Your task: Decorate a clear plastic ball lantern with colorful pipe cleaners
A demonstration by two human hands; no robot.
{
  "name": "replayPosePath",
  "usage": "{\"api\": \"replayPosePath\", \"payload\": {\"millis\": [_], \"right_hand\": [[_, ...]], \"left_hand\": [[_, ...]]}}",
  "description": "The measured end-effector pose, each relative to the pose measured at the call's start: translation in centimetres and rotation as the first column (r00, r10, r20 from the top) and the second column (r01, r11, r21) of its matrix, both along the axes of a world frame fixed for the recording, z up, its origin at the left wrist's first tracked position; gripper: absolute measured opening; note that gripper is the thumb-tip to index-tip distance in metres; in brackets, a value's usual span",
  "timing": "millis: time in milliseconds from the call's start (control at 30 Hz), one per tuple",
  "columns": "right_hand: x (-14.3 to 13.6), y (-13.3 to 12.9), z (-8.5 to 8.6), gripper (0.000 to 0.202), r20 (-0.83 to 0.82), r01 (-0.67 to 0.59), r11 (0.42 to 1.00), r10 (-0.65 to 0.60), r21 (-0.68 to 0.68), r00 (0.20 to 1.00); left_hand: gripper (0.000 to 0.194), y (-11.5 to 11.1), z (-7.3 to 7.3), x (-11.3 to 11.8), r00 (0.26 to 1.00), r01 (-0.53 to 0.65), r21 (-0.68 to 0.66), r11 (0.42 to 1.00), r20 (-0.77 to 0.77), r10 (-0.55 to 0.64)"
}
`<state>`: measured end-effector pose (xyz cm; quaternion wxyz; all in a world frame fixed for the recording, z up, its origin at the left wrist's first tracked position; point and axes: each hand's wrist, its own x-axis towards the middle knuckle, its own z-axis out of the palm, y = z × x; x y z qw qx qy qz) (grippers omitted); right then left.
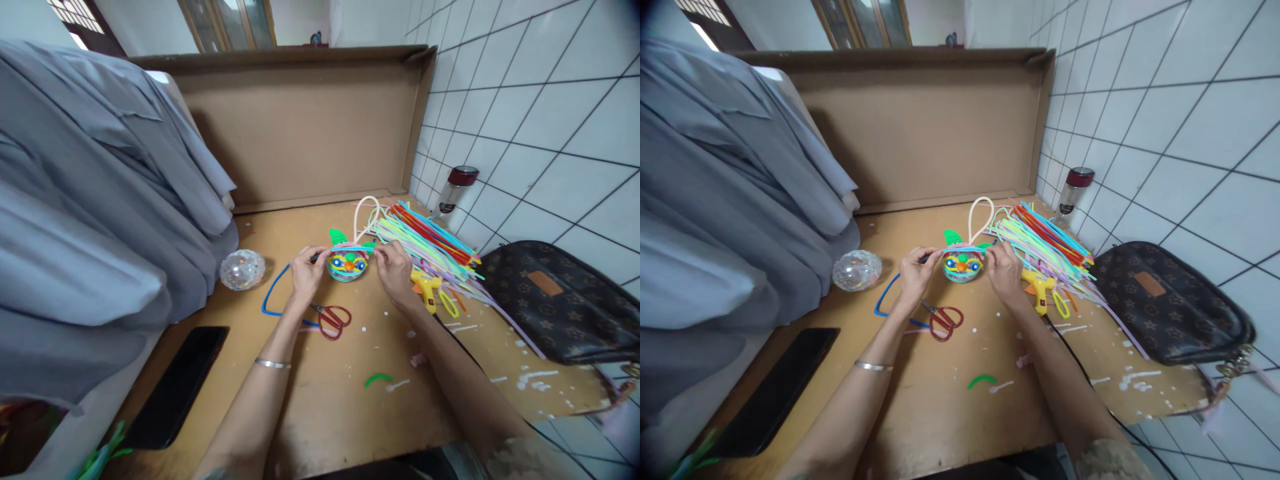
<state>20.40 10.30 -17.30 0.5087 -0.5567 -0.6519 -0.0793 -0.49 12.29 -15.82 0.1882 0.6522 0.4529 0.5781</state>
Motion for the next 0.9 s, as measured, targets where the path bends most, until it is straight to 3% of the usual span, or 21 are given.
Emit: {"api": "replayPosePath", "payload": {"millis": [200, 467, 633, 900], "right_hand": [[-0.5, 0.9, -1.4, 0.020, -0.188, -0.030, 0.997, 0.015, -0.077, 0.982], [-1.3, 1.7, -2.9, 0.021, -0.475, -0.152, 0.973, 0.052, -0.175, 0.879], [-1.7, 1.7, -3.2, 0.021, -0.531, -0.173, 0.964, 0.039, -0.204, 0.846], [-2.5, 1.2, -4.1, 0.021, -0.558, -0.216, 0.965, 0.097, -0.151, 0.824]], "left_hand": [[0.018, 0.9, -1.1, 0.2, 0.995, 0.004, -0.066, 0.998, 0.099, 0.003], [0.020, 1.1, -2.2, 0.4, 0.978, 0.019, -0.119, 0.993, 0.207, 0.006], [0.025, 1.2, -2.8, 0.5, 0.965, 0.064, -0.217, 0.974, 0.264, -0.005], [0.023, 1.2, -3.4, 0.3, 0.967, 0.042, -0.185, 0.982, 0.255, 0.006]]}}
